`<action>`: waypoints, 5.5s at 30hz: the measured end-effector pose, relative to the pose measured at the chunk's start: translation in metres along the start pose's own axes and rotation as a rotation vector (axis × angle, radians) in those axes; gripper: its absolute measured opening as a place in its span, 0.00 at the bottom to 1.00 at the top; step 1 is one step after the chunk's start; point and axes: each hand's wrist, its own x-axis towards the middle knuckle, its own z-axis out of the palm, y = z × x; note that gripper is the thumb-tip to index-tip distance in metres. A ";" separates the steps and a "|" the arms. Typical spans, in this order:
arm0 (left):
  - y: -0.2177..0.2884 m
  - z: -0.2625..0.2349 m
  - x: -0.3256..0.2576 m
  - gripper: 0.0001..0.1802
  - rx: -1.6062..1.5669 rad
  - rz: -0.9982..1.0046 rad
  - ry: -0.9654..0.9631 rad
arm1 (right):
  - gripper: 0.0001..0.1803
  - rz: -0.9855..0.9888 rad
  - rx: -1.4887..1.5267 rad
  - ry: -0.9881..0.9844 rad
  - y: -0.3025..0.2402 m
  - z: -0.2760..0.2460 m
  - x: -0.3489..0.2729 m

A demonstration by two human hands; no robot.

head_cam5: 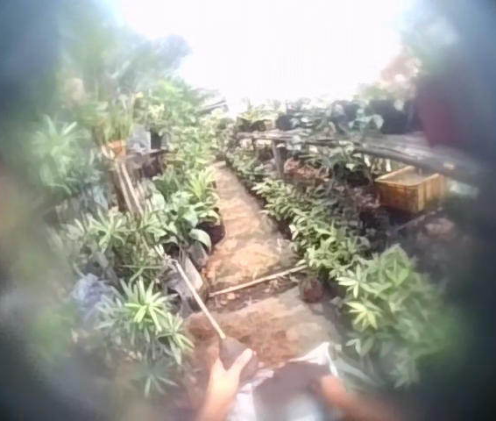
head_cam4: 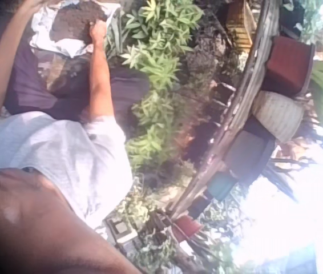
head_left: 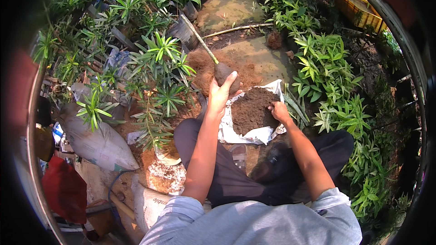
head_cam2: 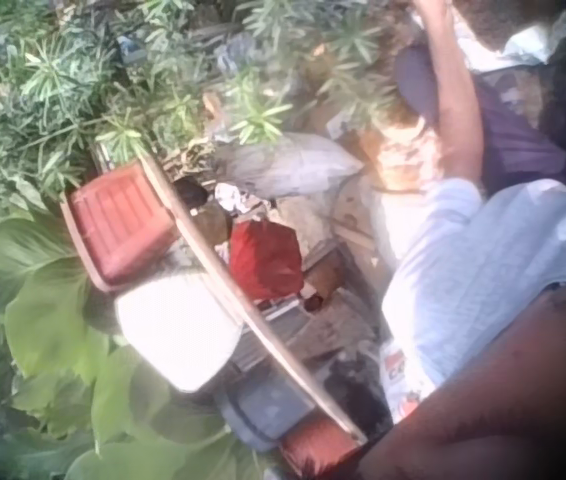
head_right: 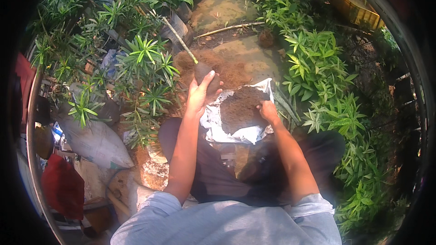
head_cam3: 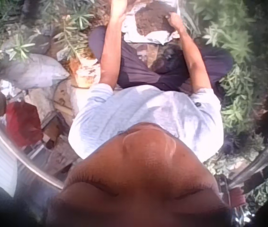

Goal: The person sits on the ground and packs soil around a plant root ball by hand. They repeatedly scoop soil from a nearby pile and press it into the root mass to form a compact ball.

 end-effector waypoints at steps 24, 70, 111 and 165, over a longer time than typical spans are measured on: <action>0.004 -0.005 0.009 0.17 0.024 0.100 0.141 | 0.14 -0.278 0.099 -0.505 -0.122 -0.052 0.078; 0.003 -0.009 0.013 0.22 0.005 0.112 0.157 | 0.66 -0.059 -0.213 -0.320 -0.020 -0.008 0.010; -0.005 -0.008 0.016 0.20 0.093 0.158 0.158 | 0.33 -0.057 -0.257 -0.242 -0.014 0.014 -0.008; -0.005 -0.005 0.017 0.21 0.087 0.166 0.124 | 0.15 0.146 0.222 -0.345 0.001 -0.036 0.010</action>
